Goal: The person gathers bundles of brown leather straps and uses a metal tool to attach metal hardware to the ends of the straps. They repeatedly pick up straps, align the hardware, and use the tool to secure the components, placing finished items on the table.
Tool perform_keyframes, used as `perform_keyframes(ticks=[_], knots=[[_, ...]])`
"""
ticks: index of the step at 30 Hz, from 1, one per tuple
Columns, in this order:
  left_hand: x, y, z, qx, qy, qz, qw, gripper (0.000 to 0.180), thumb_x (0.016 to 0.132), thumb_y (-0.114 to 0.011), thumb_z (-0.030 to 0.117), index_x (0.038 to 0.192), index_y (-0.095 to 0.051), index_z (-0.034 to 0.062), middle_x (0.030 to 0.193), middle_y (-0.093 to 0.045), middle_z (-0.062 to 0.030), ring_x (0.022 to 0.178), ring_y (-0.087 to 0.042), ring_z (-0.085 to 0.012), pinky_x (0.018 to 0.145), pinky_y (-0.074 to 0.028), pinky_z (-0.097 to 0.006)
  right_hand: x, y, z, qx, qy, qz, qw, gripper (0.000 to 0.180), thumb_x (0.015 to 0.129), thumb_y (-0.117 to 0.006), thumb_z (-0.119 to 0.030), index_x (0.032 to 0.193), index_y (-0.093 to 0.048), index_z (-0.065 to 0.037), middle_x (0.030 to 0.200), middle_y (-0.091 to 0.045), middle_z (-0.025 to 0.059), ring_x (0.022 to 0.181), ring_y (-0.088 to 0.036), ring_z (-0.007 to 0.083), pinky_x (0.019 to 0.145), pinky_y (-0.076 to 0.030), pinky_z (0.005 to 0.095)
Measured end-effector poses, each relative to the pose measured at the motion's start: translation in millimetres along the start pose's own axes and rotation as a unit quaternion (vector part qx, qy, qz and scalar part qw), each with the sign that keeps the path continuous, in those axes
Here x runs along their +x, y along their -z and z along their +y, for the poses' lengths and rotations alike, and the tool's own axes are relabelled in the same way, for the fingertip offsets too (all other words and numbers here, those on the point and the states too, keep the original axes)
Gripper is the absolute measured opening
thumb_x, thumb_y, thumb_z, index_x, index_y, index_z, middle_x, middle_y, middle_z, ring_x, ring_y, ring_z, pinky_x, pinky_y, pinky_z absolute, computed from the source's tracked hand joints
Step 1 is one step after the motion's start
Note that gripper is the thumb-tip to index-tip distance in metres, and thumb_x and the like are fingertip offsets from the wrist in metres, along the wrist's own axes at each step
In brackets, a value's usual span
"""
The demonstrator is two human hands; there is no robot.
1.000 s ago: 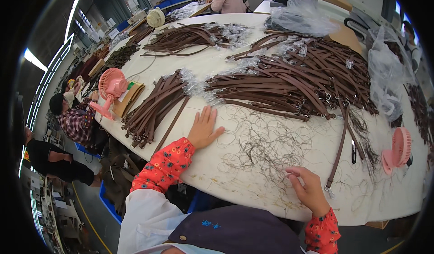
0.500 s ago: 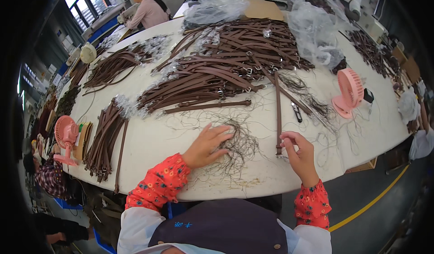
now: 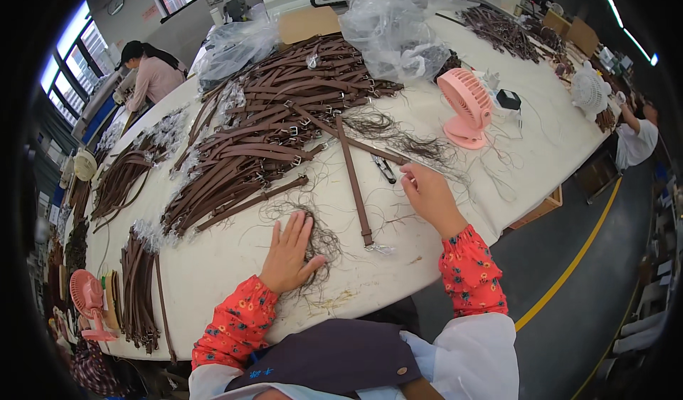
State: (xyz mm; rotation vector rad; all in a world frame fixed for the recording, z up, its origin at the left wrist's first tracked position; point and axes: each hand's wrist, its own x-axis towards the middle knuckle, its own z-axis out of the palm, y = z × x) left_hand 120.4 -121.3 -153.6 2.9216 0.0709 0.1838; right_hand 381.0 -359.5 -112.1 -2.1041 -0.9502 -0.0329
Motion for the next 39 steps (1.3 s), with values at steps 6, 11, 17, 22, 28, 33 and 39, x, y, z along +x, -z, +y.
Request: perform_keyframes(ticks=[6,11,17,22,28,33,39], knots=[[48.2,-7.5,12.7,-0.274,-0.092,0.068,0.955,0.04,0.097,-0.062,0.016,0.137,-0.057,0.0096,0.144,-0.054,-0.0153,0.136,-0.048,-0.0321,0.117,-0.03,-0.051,23.4,18.5,59.1,-0.195,0.029,0.043,0.979,0.019,0.088,-0.062,-0.007,0.106,-0.067,-0.003,0.094,-0.069,0.016,0.089,-0.067,0.036,0.077,-0.053,0.047],[48.4,10.1,-9.6,-0.2,-0.036,0.173,0.964,0.025,0.089,-0.065,0.003,0.113,-0.068,0.0095,0.117,-0.07,-0.0073,0.107,-0.062,-0.0285,0.095,-0.043,-0.042,26.8,19.3,72.2,-0.251,0.024,0.006,0.968,0.024,0.083,-0.064,-0.007,0.106,-0.068,-0.006,0.096,-0.068,0.0148,0.095,-0.064,0.0359,0.082,-0.051,0.0482],[21.5,28.5,-0.2,-0.144,-0.055,-0.004,0.988,0.079,0.085,-0.076,0.042,0.146,-0.043,0.0042,0.152,-0.039,-0.0253,0.139,-0.037,-0.0413,0.114,-0.028,-0.053,24.6,12.0,89.7,-0.235,0.051,0.003,0.971,0.026,0.081,-0.064,-0.005,0.106,-0.065,-0.002,0.096,-0.062,0.0176,0.097,-0.062,0.0364,0.085,-0.05,0.0479],[1.9,10.6,25.9,-0.058,-0.054,-0.077,0.994,0.115,0.082,-0.064,0.072,0.155,-0.021,-0.0073,0.163,-0.016,-0.03,0.154,-0.009,-0.041,0.12,-0.006,-0.063,26.0,25.2,81.8,-0.157,-0.015,0.096,0.983,0.021,0.088,-0.056,-0.005,0.108,-0.057,0.001,0.094,-0.059,0.02,0.093,-0.061,0.0361,0.084,-0.049,0.0453],[55.2,-19.1,39.9,0.005,-0.082,-0.006,0.997,0.093,0.095,-0.053,0.061,0.151,-0.029,-0.0092,0.161,-0.025,-0.0266,0.153,-0.018,-0.0377,0.12,-0.013,-0.06,18.7,19.7,28.3,0.049,-0.001,0.095,0.994,0.013,0.094,-0.05,-0.008,0.104,-0.052,-0.001,0.092,-0.058,0.0154,0.076,-0.056,0.0269,0.073,-0.047,0.0361],[122.0,-35.6,35.3,-0.003,-0.105,0.037,0.994,0.078,0.101,-0.049,0.052,0.149,-0.034,-0.0074,0.16,-0.03,-0.0237,0.152,-0.022,-0.0361,0.122,-0.014,-0.057,18.9,26.6,11.0,0.102,-0.116,0.03,0.987,0.015,0.1,-0.052,-0.014,0.106,-0.06,-0.003,0.084,-0.058,0.0106,0.077,-0.057,0.0231,0.073,-0.046,0.0337],[159.4,-19.4,18.8,-0.171,-0.108,0.081,0.976,0.035,0.089,-0.069,0.016,0.123,-0.066,0.0101,0.133,-0.062,-0.0132,0.13,-0.053,-0.0311,0.113,-0.034,-0.05,-1.4,18.1,13.3,0.06,0.008,0.029,0.998,0.018,0.099,-0.06,-0.019,0.112,-0.065,-0.007,0.067,-0.057,0.0062,0.059,-0.055,0.0225,0.06,-0.044,0.0345]])
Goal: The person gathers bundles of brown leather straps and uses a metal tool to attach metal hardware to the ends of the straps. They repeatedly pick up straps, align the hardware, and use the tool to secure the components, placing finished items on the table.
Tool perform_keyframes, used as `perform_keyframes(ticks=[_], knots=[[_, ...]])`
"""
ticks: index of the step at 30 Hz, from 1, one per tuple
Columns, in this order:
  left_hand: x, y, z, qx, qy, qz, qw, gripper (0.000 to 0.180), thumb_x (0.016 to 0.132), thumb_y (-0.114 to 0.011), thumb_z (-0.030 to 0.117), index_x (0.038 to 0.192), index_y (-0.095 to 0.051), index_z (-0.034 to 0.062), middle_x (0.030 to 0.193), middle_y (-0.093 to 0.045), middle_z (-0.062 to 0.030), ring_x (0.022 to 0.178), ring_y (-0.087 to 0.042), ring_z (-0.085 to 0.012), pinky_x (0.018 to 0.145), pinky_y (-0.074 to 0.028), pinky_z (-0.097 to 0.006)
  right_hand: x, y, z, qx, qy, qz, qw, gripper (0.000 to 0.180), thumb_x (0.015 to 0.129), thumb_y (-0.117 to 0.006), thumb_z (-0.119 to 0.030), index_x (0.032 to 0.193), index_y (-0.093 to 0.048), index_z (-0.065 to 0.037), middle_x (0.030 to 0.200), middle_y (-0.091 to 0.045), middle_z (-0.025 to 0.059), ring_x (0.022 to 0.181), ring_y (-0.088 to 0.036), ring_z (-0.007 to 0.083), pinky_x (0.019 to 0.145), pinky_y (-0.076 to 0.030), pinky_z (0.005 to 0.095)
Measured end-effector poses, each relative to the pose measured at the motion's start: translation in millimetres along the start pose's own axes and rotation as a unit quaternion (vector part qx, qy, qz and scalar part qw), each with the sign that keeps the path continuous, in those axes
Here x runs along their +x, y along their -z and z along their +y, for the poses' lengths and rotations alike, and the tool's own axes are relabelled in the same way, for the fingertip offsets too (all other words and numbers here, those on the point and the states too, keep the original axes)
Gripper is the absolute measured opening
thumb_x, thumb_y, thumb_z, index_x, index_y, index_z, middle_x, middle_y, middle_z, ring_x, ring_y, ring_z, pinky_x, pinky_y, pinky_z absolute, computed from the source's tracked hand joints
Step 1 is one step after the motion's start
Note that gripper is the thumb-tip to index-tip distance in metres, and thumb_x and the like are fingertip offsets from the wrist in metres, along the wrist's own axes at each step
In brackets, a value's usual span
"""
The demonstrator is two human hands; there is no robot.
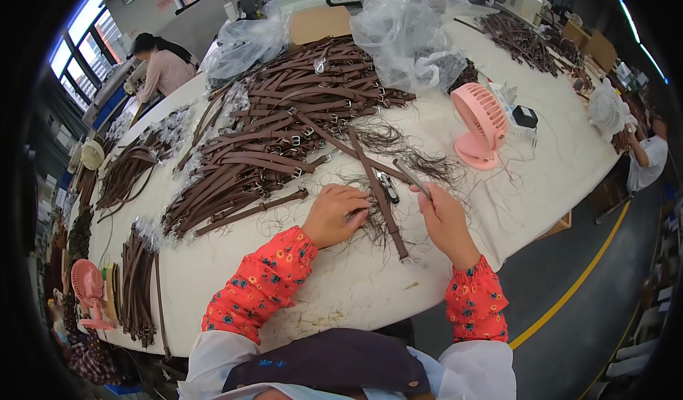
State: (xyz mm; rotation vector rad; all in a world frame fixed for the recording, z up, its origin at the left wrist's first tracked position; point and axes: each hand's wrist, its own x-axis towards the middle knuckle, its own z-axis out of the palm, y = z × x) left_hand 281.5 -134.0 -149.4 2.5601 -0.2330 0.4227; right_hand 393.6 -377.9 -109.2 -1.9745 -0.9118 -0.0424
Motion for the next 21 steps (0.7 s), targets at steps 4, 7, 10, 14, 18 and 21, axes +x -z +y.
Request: perform_keyframes(ticks=[4,7,10,14,18,21], knots=[[9.7,31.2,-18.5,0.053,0.037,0.059,0.996,0.039,0.082,-0.064,0.002,0.119,-0.067,0.0107,0.129,-0.063,-0.0104,0.122,-0.056,-0.0305,0.104,-0.041,-0.046,-20.9,-8.6,-24.2,-0.058,-0.097,-0.155,0.981,0.026,0.091,-0.069,-0.028,0.109,-0.065,-0.01,0.064,-0.063,0.0045,0.056,-0.062,0.0267,0.057,-0.047,0.0386],[30.9,24.4,-44.9,0.119,-0.02,0.089,0.989,0.047,0.079,-0.061,-0.004,0.123,-0.065,0.0124,0.136,-0.059,-0.0099,0.125,-0.054,-0.0315,0.103,-0.041,-0.045,-32.5,-25.7,-25.0,-0.166,-0.043,-0.168,0.971,0.034,0.085,-0.074,-0.033,0.108,-0.063,-0.011,0.066,-0.067,0.006,0.06,-0.066,0.028,0.057,-0.05,0.0411],[48.1,11.4,-61.3,0.189,-0.05,0.018,0.981,0.061,0.08,-0.062,-0.005,0.137,-0.058,0.0174,0.152,-0.047,-0.0087,0.137,-0.045,-0.0312,0.116,-0.032,-0.05,-33.7,-34.0,-15.4,-0.193,-0.028,-0.144,0.97,0.031,0.084,-0.072,-0.027,0.107,-0.061,-0.009,0.066,-0.068,0.0085,0.064,-0.068,0.0308,0.06,-0.052,0.0442],[66.1,-1.6,-67.1,0.222,-0.091,-0.008,0.971,0.045,0.084,-0.062,0.001,0.127,-0.061,0.017,0.141,-0.055,-0.006,0.136,-0.046,-0.0274,0.121,-0.023,-0.055,-30.2,-30.1,-13.3,-0.201,-0.039,-0.142,0.969,0.027,0.083,-0.069,-0.022,0.105,-0.062,-0.009,0.067,-0.068,0.0097,0.064,-0.068,0.032,0.06,-0.052,0.0448],[89.7,8.5,-64.1,0.214,-0.118,-0.014,0.97,0.021,0.089,-0.06,0.006,0.107,-0.062,0.0144,0.108,-0.062,-0.0029,0.119,-0.057,-0.0232,0.117,-0.029,-0.051,-28.4,-20.0,1.0,-0.217,-0.035,-0.104,0.97,0.025,0.081,-0.068,-0.02,0.103,-0.065,-0.009,0.067,-0.068,0.011,0.063,-0.067,0.0325,0.059,-0.051,0.0448],[100.6,32.2,-43.4,0.172,-0.144,0.003,0.975,0.011,0.09,-0.061,0.009,0.101,-0.062,0.0134,0.097,-0.06,-0.0023,0.104,-0.06,-0.0238,0.104,-0.04,-0.045,-19.8,-1.5,6.5,-0.179,-0.094,-0.08,0.976,0.023,0.08,-0.068,-0.019,0.102,-0.067,-0.011,0.067,-0.068,0.012,0.062,-0.067,0.0329,0.059,-0.05,0.0445]])
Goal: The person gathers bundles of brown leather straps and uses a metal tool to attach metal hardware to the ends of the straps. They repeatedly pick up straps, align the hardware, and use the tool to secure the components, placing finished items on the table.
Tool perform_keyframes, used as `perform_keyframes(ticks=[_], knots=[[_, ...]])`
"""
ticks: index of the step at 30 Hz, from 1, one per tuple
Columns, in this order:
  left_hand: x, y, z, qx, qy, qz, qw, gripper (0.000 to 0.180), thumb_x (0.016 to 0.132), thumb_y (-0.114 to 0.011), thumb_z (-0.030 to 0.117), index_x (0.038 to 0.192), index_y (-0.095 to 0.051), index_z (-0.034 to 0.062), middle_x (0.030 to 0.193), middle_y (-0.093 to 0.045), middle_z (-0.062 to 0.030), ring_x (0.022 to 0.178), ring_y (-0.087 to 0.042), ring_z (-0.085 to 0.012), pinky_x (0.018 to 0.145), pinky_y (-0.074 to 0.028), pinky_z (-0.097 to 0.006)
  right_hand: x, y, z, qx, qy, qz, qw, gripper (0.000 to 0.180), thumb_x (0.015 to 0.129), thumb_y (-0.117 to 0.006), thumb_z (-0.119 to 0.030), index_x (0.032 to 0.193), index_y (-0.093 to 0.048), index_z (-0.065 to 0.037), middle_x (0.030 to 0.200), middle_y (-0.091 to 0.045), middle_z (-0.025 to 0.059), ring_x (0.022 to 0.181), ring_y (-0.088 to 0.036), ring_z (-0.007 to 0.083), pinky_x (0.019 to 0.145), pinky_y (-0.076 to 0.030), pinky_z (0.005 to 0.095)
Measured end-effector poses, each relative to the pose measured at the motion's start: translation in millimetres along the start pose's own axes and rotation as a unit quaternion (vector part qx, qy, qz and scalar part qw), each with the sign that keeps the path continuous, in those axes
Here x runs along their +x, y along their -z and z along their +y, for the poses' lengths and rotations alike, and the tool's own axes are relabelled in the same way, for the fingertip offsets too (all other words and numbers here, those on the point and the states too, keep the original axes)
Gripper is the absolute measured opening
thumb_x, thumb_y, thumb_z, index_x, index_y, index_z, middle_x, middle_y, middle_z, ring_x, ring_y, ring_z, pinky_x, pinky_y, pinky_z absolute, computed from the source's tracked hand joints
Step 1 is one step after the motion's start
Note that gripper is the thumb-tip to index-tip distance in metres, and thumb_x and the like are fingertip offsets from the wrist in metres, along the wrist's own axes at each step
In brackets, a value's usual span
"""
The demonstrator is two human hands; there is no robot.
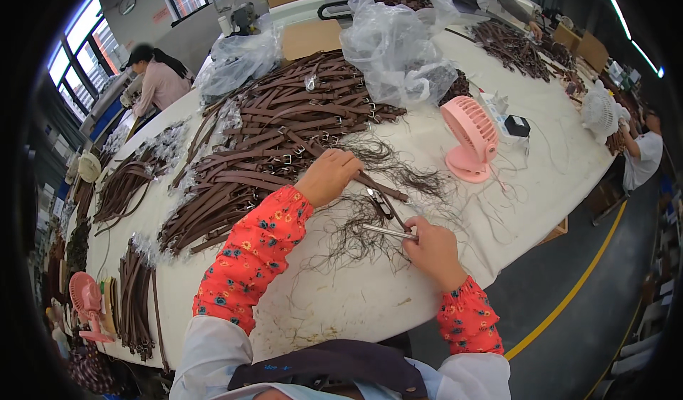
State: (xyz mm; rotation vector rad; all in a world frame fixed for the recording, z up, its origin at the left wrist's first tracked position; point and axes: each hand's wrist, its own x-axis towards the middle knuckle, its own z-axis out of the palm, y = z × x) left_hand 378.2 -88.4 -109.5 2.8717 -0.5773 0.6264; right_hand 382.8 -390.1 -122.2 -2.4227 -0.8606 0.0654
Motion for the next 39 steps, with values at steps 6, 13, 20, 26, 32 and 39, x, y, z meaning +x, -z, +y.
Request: perform_keyframes(ticks=[6,13,20,26,32,39], knots=[[-13.3,-11.5,-30.7,0.007,0.024,0.03,0.999,0.028,0.078,-0.068,0.007,0.105,-0.065,0.0129,0.102,-0.061,-0.0028,0.103,-0.061,-0.0253,0.085,-0.046,-0.04,36.0,-14.7,15.3,0.025,0.072,0.071,0.995,0.023,0.08,-0.066,-0.017,0.101,-0.068,-0.011,0.067,-0.067,0.014,0.064,-0.066,0.0364,0.061,-0.051,0.0457],[-15.6,-83.4,-31.8,0.154,0.135,0.057,0.977,0.007,0.076,-0.067,0.021,0.077,-0.067,0.0147,0.085,-0.063,-0.003,0.096,-0.063,-0.0205,0.079,-0.049,-0.037,37.3,-39.1,49.1,0.044,0.125,0.105,0.986,0.018,0.085,-0.065,-0.011,0.102,-0.066,-0.006,0.063,-0.059,0.0117,0.055,-0.057,0.028,0.055,-0.044,0.0421],[1.9,25.4,14.3,0.292,-0.014,0.199,0.935,0.01,0.08,-0.061,0.021,0.076,-0.062,0.0121,0.07,-0.057,-0.0014,0.093,-0.057,-0.0222,0.098,-0.042,-0.048,22.9,11.9,13.2,0.033,-0.002,-0.034,0.999,0.038,0.098,-0.061,-0.029,0.127,-0.068,-0.005,0.114,-0.073,0.0196,0.099,-0.07,0.0297,0.091,-0.052,0.0419],[-15.9,83.7,44.4,0.203,0.071,0.223,0.951,0.014,0.078,-0.063,0.019,0.083,-0.058,0.0064,0.068,-0.058,-0.0031,0.057,-0.062,-0.0235,0.057,-0.051,-0.044,13.2,16.9,-1.8,0.076,0.127,0.071,0.986,0.032,0.095,-0.067,-0.025,0.118,-0.072,-0.003,0.098,-0.074,0.0152,0.085,-0.069,0.027,0.075,-0.054,0.0385],[-82.2,151.0,78.3,0.184,0.193,0.167,0.949,0.021,0.079,-0.064,0.015,0.094,-0.056,0.0015,0.066,-0.061,-0.0088,0.057,-0.066,-0.0281,0.047,-0.048,-0.042,-6.9,-3.7,-16.8,0.067,0.14,0.031,0.987,0.031,0.09,-0.076,-0.023,0.117,-0.073,-0.006,0.075,-0.063,0.0041,0.061,-0.05,0.0141,0.056,-0.043,0.0306],[-154.7,161.1,111.7,-0.024,0.27,0.126,0.954,0.034,0.079,-0.07,0.012,0.102,-0.05,-0.0031,0.07,-0.066,-0.0184,0.071,-0.068,-0.0412,0.06,-0.052,-0.05,-15.8,-45.7,-62.9,0.187,0.215,-0.017,0.959,0.034,0.097,-0.064,-0.026,0.121,-0.066,-0.002,0.064,-0.056,0.0027,0.053,-0.045,0.0115,0.05,-0.038,0.0301]])
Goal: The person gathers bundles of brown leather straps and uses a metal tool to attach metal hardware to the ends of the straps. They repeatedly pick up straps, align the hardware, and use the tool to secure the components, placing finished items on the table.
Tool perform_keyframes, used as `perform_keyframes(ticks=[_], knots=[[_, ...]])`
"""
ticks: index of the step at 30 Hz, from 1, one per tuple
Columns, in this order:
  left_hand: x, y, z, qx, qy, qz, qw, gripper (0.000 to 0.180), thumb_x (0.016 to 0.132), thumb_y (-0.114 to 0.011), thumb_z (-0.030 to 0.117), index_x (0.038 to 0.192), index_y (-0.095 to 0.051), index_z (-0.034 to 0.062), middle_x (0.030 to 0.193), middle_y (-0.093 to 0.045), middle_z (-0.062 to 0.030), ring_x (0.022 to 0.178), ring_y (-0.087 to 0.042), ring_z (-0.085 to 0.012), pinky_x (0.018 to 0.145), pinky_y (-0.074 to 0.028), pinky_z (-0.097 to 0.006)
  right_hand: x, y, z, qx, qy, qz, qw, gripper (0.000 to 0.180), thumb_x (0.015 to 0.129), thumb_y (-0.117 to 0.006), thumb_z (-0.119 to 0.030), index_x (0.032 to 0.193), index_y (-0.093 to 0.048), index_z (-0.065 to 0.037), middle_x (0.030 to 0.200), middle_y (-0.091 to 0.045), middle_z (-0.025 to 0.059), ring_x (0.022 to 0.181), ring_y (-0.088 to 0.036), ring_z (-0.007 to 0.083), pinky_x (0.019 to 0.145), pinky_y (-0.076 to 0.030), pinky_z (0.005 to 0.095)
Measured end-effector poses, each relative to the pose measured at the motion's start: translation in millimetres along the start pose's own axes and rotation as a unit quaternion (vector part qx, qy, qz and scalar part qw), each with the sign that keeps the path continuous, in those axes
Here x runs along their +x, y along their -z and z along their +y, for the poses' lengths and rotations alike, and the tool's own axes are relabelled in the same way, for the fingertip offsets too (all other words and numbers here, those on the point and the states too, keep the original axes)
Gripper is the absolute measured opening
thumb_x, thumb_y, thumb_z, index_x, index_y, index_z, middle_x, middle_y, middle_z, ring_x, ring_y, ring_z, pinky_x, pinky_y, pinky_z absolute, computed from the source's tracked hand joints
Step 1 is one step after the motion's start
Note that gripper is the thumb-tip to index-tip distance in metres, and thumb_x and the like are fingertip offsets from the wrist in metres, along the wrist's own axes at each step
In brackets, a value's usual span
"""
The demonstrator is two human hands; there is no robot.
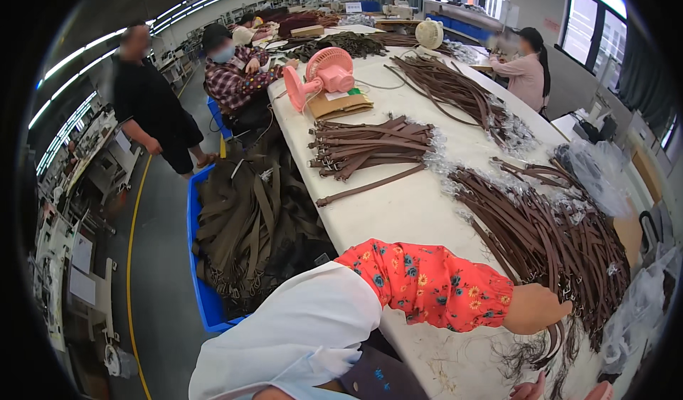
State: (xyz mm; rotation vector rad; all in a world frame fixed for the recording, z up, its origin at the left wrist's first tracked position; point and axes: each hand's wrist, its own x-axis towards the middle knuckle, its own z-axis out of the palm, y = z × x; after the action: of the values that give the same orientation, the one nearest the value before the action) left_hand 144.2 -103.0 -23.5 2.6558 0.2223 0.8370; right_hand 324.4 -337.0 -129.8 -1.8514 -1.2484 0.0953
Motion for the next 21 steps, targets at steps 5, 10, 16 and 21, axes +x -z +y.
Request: perform_keyframes(ticks=[5,10,16,21], knots=[[-61.5,11.4,3.5,-0.075,0.004,0.012,0.997,0.024,0.082,-0.07,0.017,0.097,-0.055,0.006,0.07,-0.065,-0.0141,0.072,-0.066,-0.0411,0.062,-0.049,-0.052,-1.7,-41.1,-3.1,0.119,0.0,-0.057,0.991,0.038,0.105,-0.051,-0.027,0.126,-0.061,0.002,0.059,-0.05,0.0001,0.049,-0.042,0.0072,0.046,-0.033,0.0267],[-96.6,19.4,-3.0,-0.018,0.046,0.028,0.998,0.02,0.085,-0.067,0.018,0.095,-0.056,0.0048,0.07,-0.065,-0.0134,0.071,-0.067,-0.0391,0.062,-0.05,-0.051,0.9,-56.3,35.1,0.023,0.019,-0.167,0.986,0.051,0.109,-0.043,-0.035,0.14,-0.049,0.004,0.055,-0.047,-0.0012,0.045,-0.039,0.0071,0.044,-0.03,0.0244],[-125.4,16.1,-15.5,-0.056,0.075,0.016,0.995,0.021,0.088,-0.064,0.021,0.095,-0.055,0.0036,0.07,-0.065,-0.0152,0.073,-0.067,-0.0406,0.064,-0.051,-0.051,-7.9,-77.7,-25.8,0.073,0.019,-0.194,0.978,0.041,0.108,-0.044,-0.031,0.129,-0.056,0.003,0.06,-0.046,-0.0018,0.051,-0.04,0.0063,0.047,-0.03,0.0243],[-131.5,33.5,-18.4,-0.096,0.08,0.004,0.992,0.021,0.087,-0.064,0.021,0.098,-0.054,0.0052,0.074,-0.066,-0.015,0.073,-0.067,-0.0399,0.065,-0.051,-0.051,8.3,-82.0,-5.5,0.062,0.053,-0.238,0.968,0.018,0.099,-0.059,-0.015,0.109,-0.059,-0.001,0.06,-0.044,-0.0022,0.053,-0.039,0.0077,0.049,-0.029,0.0264]])
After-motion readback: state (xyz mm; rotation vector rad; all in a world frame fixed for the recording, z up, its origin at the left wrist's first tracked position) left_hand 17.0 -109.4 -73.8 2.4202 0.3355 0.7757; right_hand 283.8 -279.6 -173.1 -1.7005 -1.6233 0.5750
